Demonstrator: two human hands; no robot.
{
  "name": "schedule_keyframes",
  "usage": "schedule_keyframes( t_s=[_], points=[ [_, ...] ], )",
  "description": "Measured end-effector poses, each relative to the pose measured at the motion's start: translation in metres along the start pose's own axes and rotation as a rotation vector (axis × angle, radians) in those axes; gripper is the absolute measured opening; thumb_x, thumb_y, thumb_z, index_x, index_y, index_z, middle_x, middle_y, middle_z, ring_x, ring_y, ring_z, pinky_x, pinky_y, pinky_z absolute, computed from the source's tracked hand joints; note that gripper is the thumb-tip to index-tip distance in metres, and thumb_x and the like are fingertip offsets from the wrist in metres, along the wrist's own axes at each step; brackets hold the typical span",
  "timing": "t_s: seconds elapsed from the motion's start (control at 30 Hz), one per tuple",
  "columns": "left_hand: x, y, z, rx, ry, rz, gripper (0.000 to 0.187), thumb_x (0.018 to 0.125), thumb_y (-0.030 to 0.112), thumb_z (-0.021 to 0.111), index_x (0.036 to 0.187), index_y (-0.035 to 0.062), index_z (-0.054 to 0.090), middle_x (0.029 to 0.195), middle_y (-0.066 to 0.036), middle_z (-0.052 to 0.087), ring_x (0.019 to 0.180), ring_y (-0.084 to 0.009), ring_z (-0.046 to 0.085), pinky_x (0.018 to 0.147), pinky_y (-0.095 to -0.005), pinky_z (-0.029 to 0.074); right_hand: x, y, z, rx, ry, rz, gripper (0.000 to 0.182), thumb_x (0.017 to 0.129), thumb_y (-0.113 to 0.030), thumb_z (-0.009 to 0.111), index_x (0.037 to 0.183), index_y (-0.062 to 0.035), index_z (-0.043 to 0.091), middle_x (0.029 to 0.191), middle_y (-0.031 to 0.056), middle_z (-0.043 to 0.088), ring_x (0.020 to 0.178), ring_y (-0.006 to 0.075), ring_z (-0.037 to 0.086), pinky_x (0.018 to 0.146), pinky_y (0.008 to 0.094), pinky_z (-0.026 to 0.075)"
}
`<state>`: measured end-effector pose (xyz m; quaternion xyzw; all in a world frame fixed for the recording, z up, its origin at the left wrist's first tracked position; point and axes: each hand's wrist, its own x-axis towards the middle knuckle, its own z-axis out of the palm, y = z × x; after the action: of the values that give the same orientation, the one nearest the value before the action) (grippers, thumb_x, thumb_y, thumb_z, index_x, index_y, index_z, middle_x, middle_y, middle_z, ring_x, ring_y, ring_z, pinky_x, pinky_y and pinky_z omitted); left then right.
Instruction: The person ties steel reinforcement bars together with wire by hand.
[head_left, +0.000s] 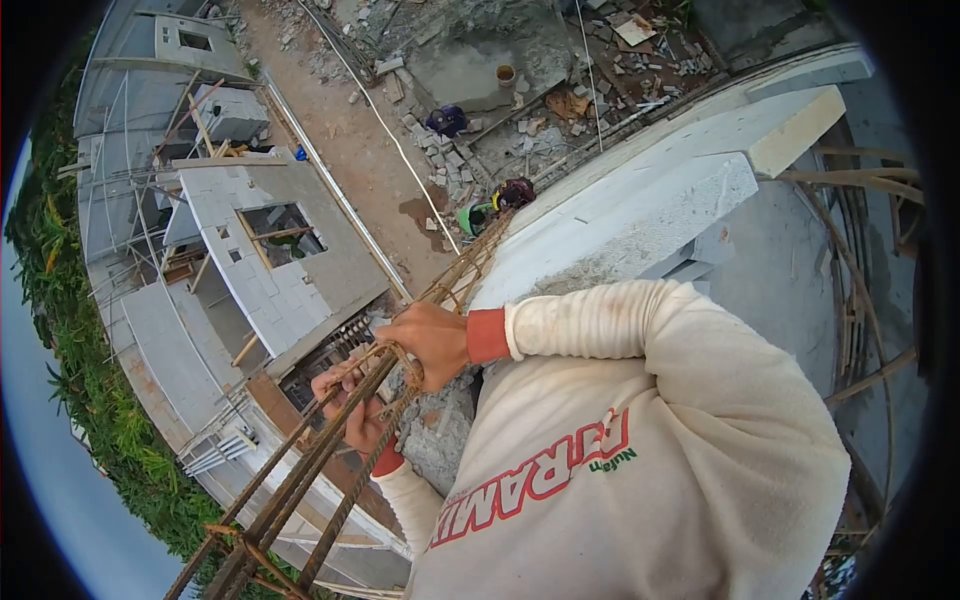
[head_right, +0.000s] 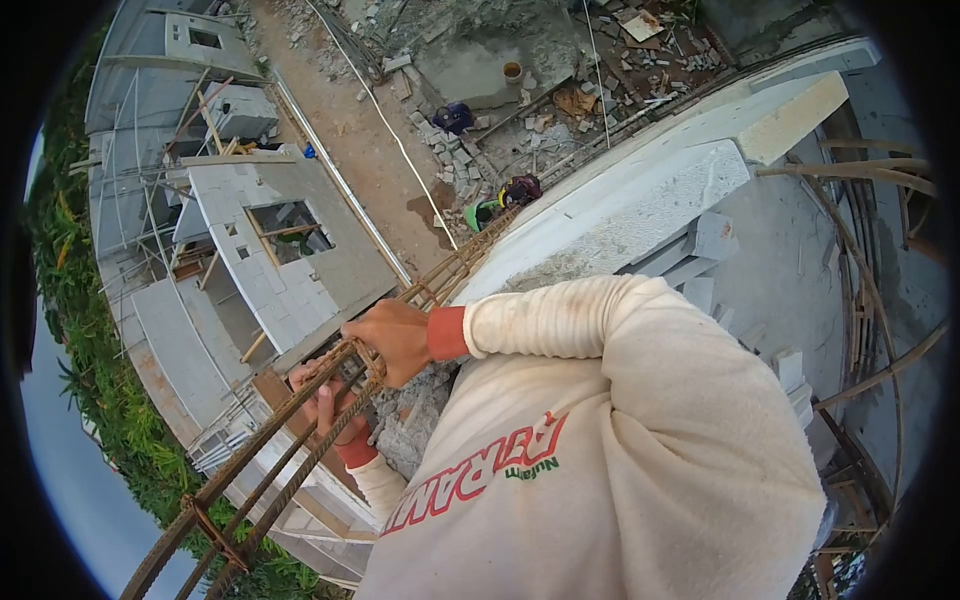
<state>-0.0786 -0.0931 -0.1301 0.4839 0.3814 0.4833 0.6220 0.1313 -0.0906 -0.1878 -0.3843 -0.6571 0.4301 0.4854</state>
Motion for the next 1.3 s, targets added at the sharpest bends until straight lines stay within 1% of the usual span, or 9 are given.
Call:
schedule_keyframes(
  t_s=[0.2,0.37,0.5,0.63,0.77,0.87,1.13,1.23,1.3],
  points=[
    [-0.003,0.001,0.002,-0.008,0.072,-0.019,0.037,0.089,0.006,0.064,0.123,0.004,0.051,0.116,-0.013,0.056,0.112,-0.0243,0.055,0.109,-0.0414,0.04,0.0,-0.003,-0.002,-0.01,-0.005,0.007,0.05,0.058,-0.021,0.084,0.097,-0.0005,0.06,0.077,0.0199,0.066,0.072,0.0443,0.066,0.063,0.0484,0.052],
    [-0.006,0.0,-0.005,0.038,0.139,-0.041,0.04,0.083,0.002,0.06,0.123,0.0021,0.053,0.106,-0.008,0.052,0.102,-0.02,0.05,0.102,-0.0358,0.041,0.0,0.0,0.0,-0.003,0.018,-0.025,0.049,0.06,-0.02,0.085,0.097,-0.0005,0.061,0.077,0.0193,0.066,0.073,0.0441,0.067,0.064,0.0478,0.053],
    [-0.008,-0.013,-0.02,0.026,0.132,0.035,0.046,0.084,0.004,0.062,0.129,0.0,0.053,0.104,-0.008,0.052,0.104,-0.0208,0.05,0.108,-0.042,0.041,-0.001,-0.006,-0.003,-0.03,-0.018,0.027,0.046,0.062,-0.02,0.084,0.097,-0.0013,0.061,0.075,0.0193,0.067,0.074,0.0438,0.068,0.064,0.0471,0.053],
    [-0.01,-0.014,-0.019,0.067,0.131,0.029,0.04,0.084,0.002,0.062,0.123,0.0019,0.053,0.098,-0.007,0.051,0.102,-0.0225,0.05,0.111,-0.0458,0.039,-0.001,-0.008,0.0,-0.031,0.028,-0.02,0.046,0.061,-0.019,0.083,0.097,0.0006,0.064,0.079,0.0225,0.07,0.079,0.0444,0.07,0.069,0.0468,0.056],
    [-0.003,-0.022,-0.033,-0.001,-0.002,0.094,0.041,0.085,-0.007,0.06,0.124,0.0041,0.052,0.098,-0.004,0.049,0.099,-0.0182,0.051,0.108,-0.0378,0.041,-0.002,-0.01,0.0,-0.047,0.033,-0.01,0.043,0.064,-0.018,0.082,0.099,0.0006,0.064,0.079,0.0229,0.07,0.08,0.044,0.07,0.069,0.0457,0.055],
    [-0.005,-0.022,-0.034,0.038,0.02,0.075,0.042,0.08,-0.004,0.059,0.12,0.0031,0.05,0.095,-0.005,0.051,0.098,-0.0217,0.054,0.114,-0.0455,0.039,-0.003,-0.018,-0.002,-0.017,0.011,0.018,0.041,0.067,-0.018,0.081,0.099,0.0011,0.064,0.078,0.0226,0.07,0.079,0.0431,0.07,0.067,0.0452,0.055],
    [-0.006,-0.016,-0.029,0.027,0.094,0.022,0.046,0.077,-0.006,0.057,0.122,0.0028,0.05,0.099,-0.007,0.054,0.099,-0.0203,0.056,0.114,-0.0414,0.042,-0.003,-0.015,0.002,-0.061,0.033,0.056,0.037,0.069,-0.021,0.082,0.091,0.0019,0.062,0.068,0.0185,0.065,0.064,0.0406,0.064,0.061,0.0436,0.051],
    [-0.009,-0.014,-0.028,0.032,0.096,0.0,0.048,0.077,-0.008,0.055,0.123,0.0032,0.05,0.1,-0.006,0.054,0.1,-0.0209,0.056,0.113,-0.0408,0.042,-0.002,-0.025,-0.003,-0.034,0.001,0.071,0.042,0.068,-0.022,0.083,0.095,0.0027,0.061,0.069,0.0162,0.063,0.062,0.0379,0.062,0.062,0.0428,0.051],
    [-0.01,-0.012,-0.028,0.039,0.082,0.002,0.047,0.077,-0.008,0.055,0.123,0.0033,0.05,0.1,-0.006,0.054,0.101,-0.0208,0.056,0.114,-0.041,0.041,-0.001,-0.019,-0.008,-0.017,-0.096,0.035,0.052,0.069,-0.022,0.085,0.103,0.0008,0.054,0.073,0.0146,0.064,0.065,0.034,0.063,0.065,0.0415,0.052]
  ],
)
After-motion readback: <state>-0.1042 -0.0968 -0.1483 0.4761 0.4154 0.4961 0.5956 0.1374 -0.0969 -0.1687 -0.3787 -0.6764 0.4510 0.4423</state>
